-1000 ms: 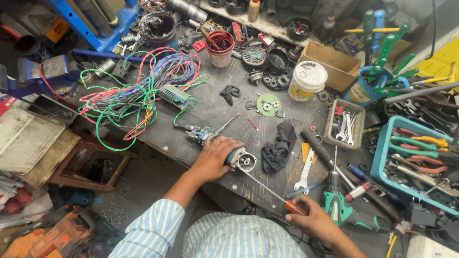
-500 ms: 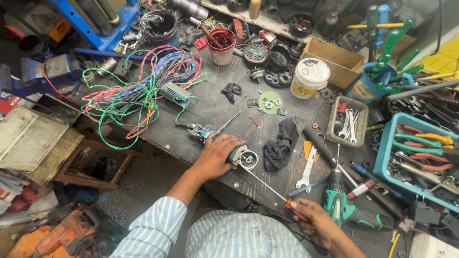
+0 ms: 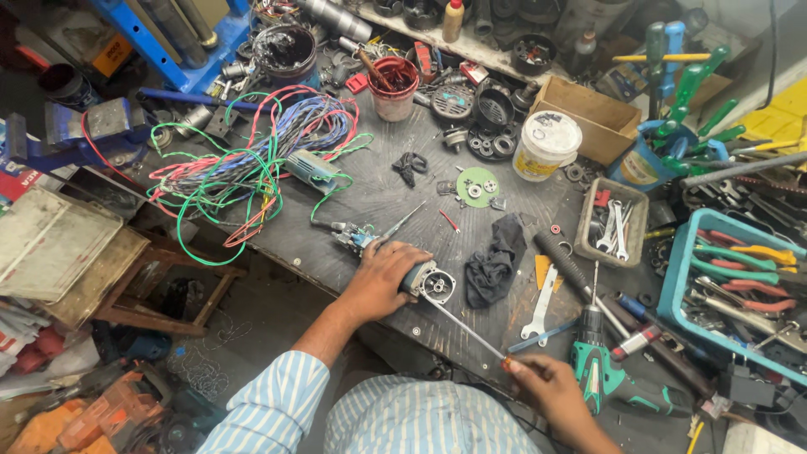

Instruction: The person applies grease to a motor housing, wipes the exterior with a rag, and uses a screwdriver to tighten screws on the motor casing. The person handles the motor, grease, rag, and screwdriver throughout the clip.

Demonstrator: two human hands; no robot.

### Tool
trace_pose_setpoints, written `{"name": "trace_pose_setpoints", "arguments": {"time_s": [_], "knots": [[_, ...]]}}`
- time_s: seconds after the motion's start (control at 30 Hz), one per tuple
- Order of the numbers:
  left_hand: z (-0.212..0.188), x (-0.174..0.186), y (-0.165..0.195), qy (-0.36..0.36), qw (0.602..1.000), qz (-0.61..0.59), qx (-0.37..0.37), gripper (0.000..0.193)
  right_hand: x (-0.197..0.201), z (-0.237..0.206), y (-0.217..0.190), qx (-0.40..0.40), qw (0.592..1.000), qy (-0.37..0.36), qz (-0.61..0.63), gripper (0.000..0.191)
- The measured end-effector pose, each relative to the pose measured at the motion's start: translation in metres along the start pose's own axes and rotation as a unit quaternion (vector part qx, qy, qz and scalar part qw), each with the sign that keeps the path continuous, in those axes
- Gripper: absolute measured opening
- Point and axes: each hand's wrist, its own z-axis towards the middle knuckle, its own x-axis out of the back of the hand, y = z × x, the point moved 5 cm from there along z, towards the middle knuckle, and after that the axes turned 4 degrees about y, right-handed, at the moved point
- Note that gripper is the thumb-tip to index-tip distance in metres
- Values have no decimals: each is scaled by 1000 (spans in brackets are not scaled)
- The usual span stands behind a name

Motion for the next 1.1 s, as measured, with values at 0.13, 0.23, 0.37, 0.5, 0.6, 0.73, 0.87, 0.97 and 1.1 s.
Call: {"name": "trace_pose_setpoints", "arguments": {"time_s": [0.13, 0.23, 0.37, 0.5, 0.6, 0.73, 0.87, 0.97, 1.1], "knots": [[0, -1, -1, 8, 1000, -10, 3, 84, -1, 0, 24, -206, 950, -105, 209, 31], [0, -1, 0, 2, 1000, -7, -2, 85, 3, 2, 18, -189, 952, -111, 213, 31], [0, 0, 0, 2, 1000, -4, 2, 85, 12, -6, -32, 235, 955, 74, -168, 30], [-1, 0, 1, 4, 1000, 1, 0, 85, 1, -15, -47, 290, 909, 147, -261, 29], [-2, 0, 1, 12, 1000, 1, -11, 85, 0, -12, -41, 271, 923, 136, -238, 27], [-1, -1, 0, 5, 1000, 1, -10, 85, -14, -5, 24, -318, 892, -109, 303, 31], [0, 0, 2, 5, 1000, 2, -7, 85, -17, -3, 30, -246, 909, -130, 311, 21], [0, 2, 3, 6, 1000, 0, -7, 85, -3, -3, -4, 114, 992, 19, 54, 21], [1, 3, 3, 1, 1000, -6, -1, 83, 4, -26, -43, 322, 887, 187, -273, 21]]}}
